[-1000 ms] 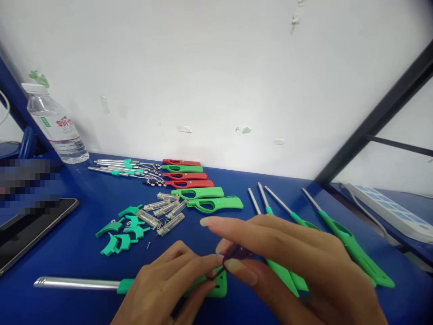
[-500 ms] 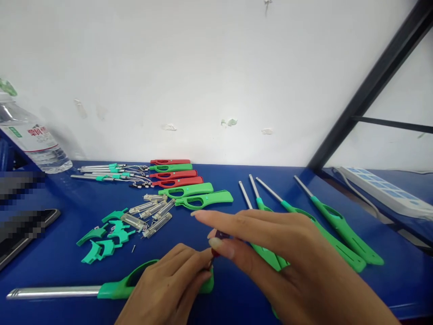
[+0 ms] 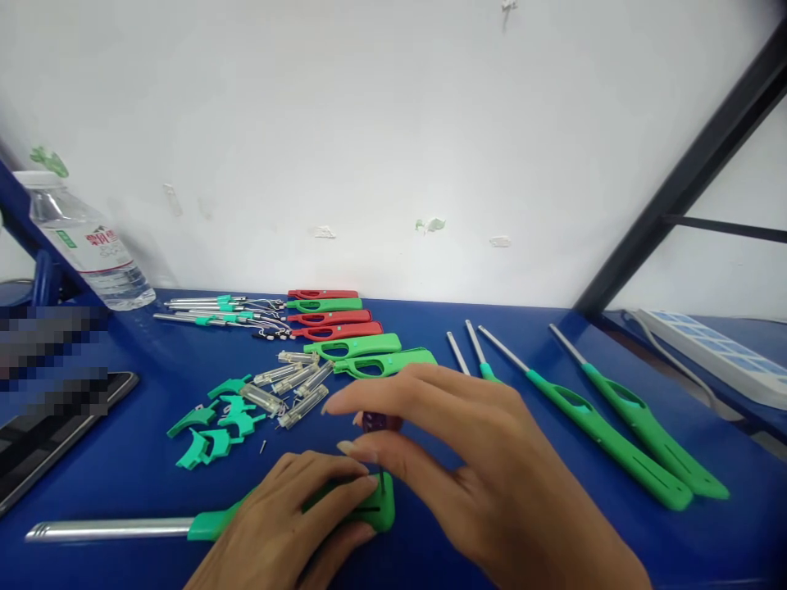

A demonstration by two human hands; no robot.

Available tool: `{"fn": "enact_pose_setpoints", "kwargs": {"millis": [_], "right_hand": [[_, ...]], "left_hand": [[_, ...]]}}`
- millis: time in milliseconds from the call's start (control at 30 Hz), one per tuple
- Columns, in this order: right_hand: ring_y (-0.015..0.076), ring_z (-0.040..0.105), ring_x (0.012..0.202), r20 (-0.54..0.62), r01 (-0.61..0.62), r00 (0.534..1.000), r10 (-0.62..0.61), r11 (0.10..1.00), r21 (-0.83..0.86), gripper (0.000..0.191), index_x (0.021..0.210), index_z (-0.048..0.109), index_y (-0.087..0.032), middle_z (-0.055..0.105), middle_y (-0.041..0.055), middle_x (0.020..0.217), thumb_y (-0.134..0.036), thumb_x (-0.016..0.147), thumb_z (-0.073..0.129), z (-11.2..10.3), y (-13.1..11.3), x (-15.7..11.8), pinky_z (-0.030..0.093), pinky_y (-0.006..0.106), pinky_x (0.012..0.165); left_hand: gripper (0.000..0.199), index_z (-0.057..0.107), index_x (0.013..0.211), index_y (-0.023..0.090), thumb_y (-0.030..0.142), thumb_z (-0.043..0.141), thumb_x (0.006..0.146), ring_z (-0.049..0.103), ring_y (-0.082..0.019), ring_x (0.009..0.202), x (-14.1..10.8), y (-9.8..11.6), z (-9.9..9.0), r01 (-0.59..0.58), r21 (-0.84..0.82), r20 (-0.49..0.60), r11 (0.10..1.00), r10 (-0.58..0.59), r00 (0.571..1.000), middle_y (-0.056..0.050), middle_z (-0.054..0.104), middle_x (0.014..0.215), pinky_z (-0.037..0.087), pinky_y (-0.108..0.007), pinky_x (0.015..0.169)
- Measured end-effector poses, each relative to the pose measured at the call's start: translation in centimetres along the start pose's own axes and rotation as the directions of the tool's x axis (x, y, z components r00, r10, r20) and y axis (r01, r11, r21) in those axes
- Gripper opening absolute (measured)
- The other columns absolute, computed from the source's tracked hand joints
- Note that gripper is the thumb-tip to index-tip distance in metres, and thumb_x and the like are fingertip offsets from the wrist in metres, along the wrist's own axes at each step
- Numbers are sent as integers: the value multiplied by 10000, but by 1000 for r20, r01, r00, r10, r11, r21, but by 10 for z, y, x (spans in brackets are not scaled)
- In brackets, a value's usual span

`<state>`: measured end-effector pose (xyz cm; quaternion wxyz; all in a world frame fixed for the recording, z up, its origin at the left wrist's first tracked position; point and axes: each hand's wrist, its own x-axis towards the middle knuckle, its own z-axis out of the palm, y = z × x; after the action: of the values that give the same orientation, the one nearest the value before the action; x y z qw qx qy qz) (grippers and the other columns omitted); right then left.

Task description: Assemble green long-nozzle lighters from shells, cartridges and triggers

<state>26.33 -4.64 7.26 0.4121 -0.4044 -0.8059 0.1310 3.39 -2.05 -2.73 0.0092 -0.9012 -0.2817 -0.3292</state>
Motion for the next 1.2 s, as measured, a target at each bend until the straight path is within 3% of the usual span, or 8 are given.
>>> {"fn": "enact_pose_setpoints", "kwargs": {"millis": [133,200,300,367,633,833,1067,1200], "right_hand": [[119,749,895,-48,21,999,-24,997,-79,96,1176,789,-304,795,-82,994,-302,1085,759,9,2,4,522,219,836],[123,765,944,-75,11,997,-17,998,-70,124,1194,800,-279,817,-67,1044,-325,1084,762,10,3,5,535,219,874],[105,777,1147,-119,34,992,-37,999,-21,202,1262,806,-217,845,-39,1228,-187,1105,683,10,5,5,512,159,1040],[84,776,1171,-125,36,991,-36,999,-9,252,1261,808,-203,849,-40,1248,-111,1100,637,10,5,6,489,122,1068],[74,724,818,-133,6,991,-10,999,-34,88,1075,841,-273,747,-64,948,-205,1049,791,12,2,7,528,165,769],[80,782,1066,-124,75,990,-68,996,50,193,1175,823,-215,846,-42,1134,-107,1070,702,15,1,8,525,127,997],[76,688,731,-130,74,988,-85,994,-85,65,1073,849,-276,706,-58,893,-237,1027,824,14,0,7,521,190,663],[96,762,970,-93,67,993,-70,997,-39,219,1243,817,-230,797,-13,1120,-174,1094,666,13,-1,8,561,184,858]], "left_hand": [[252,775,1311,361,447,595,1158,827,-176,1024,-6,-9,-7,11,10,-24,1000,-10,1000,32,847,1167,666,-229,896],[255,762,1347,362,426,600,1160,820,-169,1046,-10,-12,-9,22,5,-10,1000,-22,1000,27,838,1198,663,-231,918],[253,747,1368,359,383,606,1159,803,-155,1068,-14,-14,-9,32,-12,20,999,-32,999,18,815,1244,655,-229,938],[244,747,1353,357,356,595,1163,795,-150,1054,-14,-13,-9,34,-25,31,999,-34,999,14,804,1237,656,-226,912],[248,769,1166,313,289,522,1174,775,-148,910,-7,-4,-12,29,4,41,1000,-29,999,9,800,1113,659,-237,803],[280,777,1131,314,277,503,1174,769,-157,855,-5,-2,-13,42,13,26,999,-43,999,17,800,1038,666,-255,763],[312,781,1160,342,343,473,1204,772,-171,954,-8,-6,-11,41,-6,44,999,-41,998,37,821,1161,656,-281,776],[331,800,1150,314,342,475,1207,767,-158,914,-6,-5,-10,60,-51,20,997,-60,998,27,835,1132,659,-262,806]]}}
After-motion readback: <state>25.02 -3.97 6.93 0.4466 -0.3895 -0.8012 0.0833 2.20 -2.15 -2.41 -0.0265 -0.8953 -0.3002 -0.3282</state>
